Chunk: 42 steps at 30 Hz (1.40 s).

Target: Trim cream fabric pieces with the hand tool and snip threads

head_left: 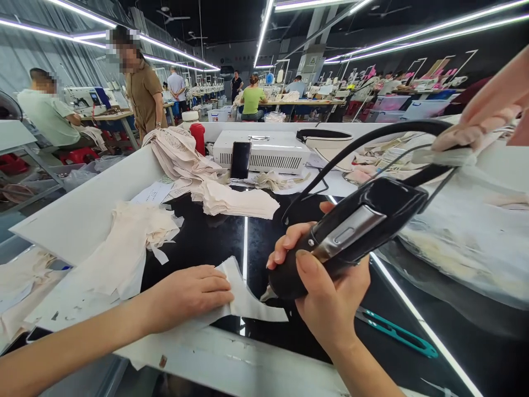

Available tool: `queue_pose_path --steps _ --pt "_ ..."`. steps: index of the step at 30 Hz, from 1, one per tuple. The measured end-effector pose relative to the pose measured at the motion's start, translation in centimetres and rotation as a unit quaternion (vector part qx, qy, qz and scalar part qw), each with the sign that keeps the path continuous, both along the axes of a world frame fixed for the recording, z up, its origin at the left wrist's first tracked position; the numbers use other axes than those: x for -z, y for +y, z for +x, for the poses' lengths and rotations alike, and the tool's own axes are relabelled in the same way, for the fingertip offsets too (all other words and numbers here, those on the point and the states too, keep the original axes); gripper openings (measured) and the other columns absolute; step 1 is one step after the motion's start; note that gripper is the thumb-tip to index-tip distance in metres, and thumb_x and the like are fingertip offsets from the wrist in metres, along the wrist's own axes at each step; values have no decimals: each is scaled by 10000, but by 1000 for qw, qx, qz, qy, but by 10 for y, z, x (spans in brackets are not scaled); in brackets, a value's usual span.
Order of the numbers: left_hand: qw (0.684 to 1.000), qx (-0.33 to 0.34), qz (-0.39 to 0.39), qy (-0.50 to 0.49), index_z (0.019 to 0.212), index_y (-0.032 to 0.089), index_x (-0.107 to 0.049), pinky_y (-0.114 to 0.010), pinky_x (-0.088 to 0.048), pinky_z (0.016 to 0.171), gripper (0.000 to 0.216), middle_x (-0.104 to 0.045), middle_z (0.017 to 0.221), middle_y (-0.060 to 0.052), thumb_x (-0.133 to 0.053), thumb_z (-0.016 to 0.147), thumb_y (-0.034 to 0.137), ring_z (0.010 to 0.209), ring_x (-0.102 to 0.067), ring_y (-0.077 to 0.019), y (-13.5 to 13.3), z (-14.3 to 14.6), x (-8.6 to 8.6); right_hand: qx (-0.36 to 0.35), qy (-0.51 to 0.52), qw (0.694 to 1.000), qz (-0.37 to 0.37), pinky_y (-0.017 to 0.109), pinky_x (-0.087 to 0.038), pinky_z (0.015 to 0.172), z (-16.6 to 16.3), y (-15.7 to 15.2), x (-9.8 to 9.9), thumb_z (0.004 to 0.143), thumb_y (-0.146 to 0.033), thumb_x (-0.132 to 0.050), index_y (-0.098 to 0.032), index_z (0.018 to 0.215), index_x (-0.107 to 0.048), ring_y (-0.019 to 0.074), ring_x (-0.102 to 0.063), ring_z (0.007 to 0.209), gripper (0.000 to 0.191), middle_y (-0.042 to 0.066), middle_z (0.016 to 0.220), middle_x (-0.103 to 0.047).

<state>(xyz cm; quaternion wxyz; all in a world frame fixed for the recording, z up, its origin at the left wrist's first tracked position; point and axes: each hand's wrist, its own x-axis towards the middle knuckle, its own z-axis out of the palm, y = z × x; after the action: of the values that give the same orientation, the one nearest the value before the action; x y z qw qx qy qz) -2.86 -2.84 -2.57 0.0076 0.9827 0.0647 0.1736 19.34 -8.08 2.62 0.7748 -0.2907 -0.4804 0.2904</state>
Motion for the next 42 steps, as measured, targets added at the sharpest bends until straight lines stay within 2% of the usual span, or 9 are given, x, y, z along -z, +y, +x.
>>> queue_pose_path --steps 5,11,17,28,31,35,40,42 --pt "996 -61 -36 -46 1235 122 -602 -297 -597 959 319 -687 1198 -112 -392 1018 20 1102 -663 -179 9 8 0 -19 -1 1000 -1 279 -598 524 -3 -2 2 869 -302 -813 -298 1127 -594 134 -638 602 338 -36 847 -659" --pt "997 -73 -16 -33 1191 90 -614 -336 -603 950 270 -682 1169 -135 -455 987 12 1101 -655 -218 20 28 7 -26 -10 1000 -6 286 -598 530 -3 -9 5 881 -309 -803 -323 1306 -575 140 -632 614 483 -26 845 -651" --pt "996 -83 -29 -11 1170 118 -625 -328 -600 936 264 -670 1147 -113 -436 1008 32 1068 -651 -206 21 24 16 -19 -10 1000 -16 300 -594 514 3 -21 6 888 -293 -793 -333 1306 -577 159 -631 627 472 -16 837 -641" --pt "995 -79 -17 -58 1189 102 -631 -313 -622 878 229 -687 1157 -120 -472 1028 65 1057 -669 -208 11 19 17 -6 -23 999 -35 317 -579 472 8 -26 -4 837 -304 -842 -328 1256 -603 182 -627 600 483 -15 787 -645" --pt "995 -74 -2 -68 1191 84 -634 -316 -617 915 236 -690 1166 -124 -471 1023 51 1078 -672 -213 9 19 19 8 -9 999 -31 307 -579 471 6 -17 -8 810 -328 -868 -323 1238 -605 171 -616 587 503 -27 776 -647" --pt "994 -76 13 -76 1198 75 -629 -312 -612 942 253 -688 1177 -128 -449 1023 41 1094 -674 -210 11 20 22 35 14 999 -10 291 -566 473 -4 9 -10 807 -311 -864 -315 1216 -583 153 -610 566 495 -49 773 -650" --pt "994 -70 5 -79 1190 75 -628 -319 -612 956 252 -688 1173 -137 -444 1021 40 1096 -678 -210 10 21 25 40 -5 999 3 275 -562 489 -17 40 -3 854 -241 -767 -285 1081 -529 130 -616 567 331 -67 792 -647" --pt "995 -70 -4 -74 1205 68 -624 -324 -610 968 251 -687 1180 -140 -469 1011 36 1112 -675 -215 9 21 26 38 -15 999 -1 274 -566 501 -20 47 0 855 -241 -756 -278 1051 -507 120 -621 559 319 -74 799 -639"
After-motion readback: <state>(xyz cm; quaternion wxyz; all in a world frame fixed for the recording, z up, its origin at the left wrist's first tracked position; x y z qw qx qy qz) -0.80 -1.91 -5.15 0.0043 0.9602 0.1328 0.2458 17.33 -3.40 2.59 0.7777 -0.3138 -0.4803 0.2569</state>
